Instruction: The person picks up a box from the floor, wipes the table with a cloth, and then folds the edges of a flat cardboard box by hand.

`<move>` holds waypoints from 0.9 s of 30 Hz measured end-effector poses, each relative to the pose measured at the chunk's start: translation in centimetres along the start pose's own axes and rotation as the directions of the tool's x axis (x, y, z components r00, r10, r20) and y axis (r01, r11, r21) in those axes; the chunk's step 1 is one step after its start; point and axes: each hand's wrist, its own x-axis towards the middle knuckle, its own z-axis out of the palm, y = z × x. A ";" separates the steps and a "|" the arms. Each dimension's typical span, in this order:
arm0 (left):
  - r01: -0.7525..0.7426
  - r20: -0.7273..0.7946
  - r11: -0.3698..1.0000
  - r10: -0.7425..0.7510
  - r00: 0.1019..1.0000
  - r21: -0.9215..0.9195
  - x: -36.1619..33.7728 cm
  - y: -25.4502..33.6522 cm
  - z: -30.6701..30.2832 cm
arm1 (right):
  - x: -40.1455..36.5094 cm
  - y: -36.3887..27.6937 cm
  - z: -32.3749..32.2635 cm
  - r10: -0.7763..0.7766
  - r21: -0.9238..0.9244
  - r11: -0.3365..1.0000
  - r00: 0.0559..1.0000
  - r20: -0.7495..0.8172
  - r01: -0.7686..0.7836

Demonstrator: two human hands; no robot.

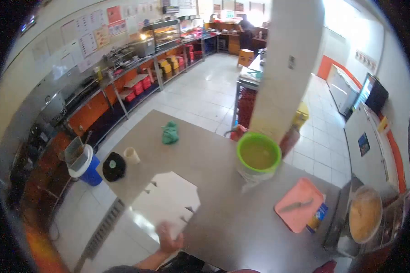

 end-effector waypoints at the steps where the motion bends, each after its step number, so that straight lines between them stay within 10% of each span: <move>1: -0.032 0.237 0.973 0.087 0.968 -0.227 -1.4 2.8 -0.7 | -1.0 2.1 0.1 0.043 0.010 0.999 0.999 0.015 -0.043; 3: 0.201 0.729 0.859 0.250 0.637 -0.471 -8.2 3.6 -0.5 | -3.6 6.8 0.8 0.140 0.031 0.989 0.987 0.074 -0.143; 9: -0.025 0.965 0.980 0.200 0.172 -0.199 -19.5 -0.6 2.4 | -11.7 18.1 5.9 0.329 0.088 0.927 0.903 0.276 -0.364; 11: -0.118 0.941 0.982 -0.100 0.324 0.145 -20.0 0.2 5.0 | -13.5 22.0 8.5 0.318 0.087 0.928 0.891 0.325 -0.363; 13: -0.220 0.959 0.975 0.093 0.267 -0.034 -21.1 -2.0 9.3 | -14.2 24.3 10.8 0.240 0.081 0.955 0.906 0.349 -0.284; 16: -0.311 0.991 0.950 -0.006 -0.137 -0.037 -29.3 -10.6 17.1 | -13.8 26.8 13.4 0.208 -0.047 0.978 0.956 0.206 -0.203; 17: -0.293 0.957 0.956 -0.071 -0.281 -0.015 -32.4 -12.5 18.4 | -15.2 27.0 14.1 0.341 -0.070 0.940 0.924 0.170 -0.334; 19: -0.196 0.846 0.967 -0.239 -0.477 0.163 -38.7 -17.2 20.3 | -14.8 26.9 15.1 0.821 -0.045 0.506 0.465 0.332 -0.861; 20: -0.159 0.802 0.956 -0.295 -0.520 0.248 -41.6 -19.8 20.9 | -14.9 23.3 13.2 0.854 -0.179 0.520 0.508 0.111 -0.835; 21: -0.154 0.852 0.966 -0.256 -0.457 0.208 -46.8 -28.5 20.8 | -13.9 21.7 11.3 0.928 -0.055 0.364 0.357 0.104 -0.930; 22: -0.214 0.705 0.831 -0.550 -0.447 0.513 -45.6 -24.9 20.3 | -13.8 21.3 11.7 0.907 -0.203 0.419 0.399 0.132 -0.885; 27: -0.218 0.668 0.811 -0.574 -0.474 0.543 -43.1 -22.3 22.0 | -13.5 21.7 13.4 0.945 -0.144 0.326 0.328 0.013 -0.934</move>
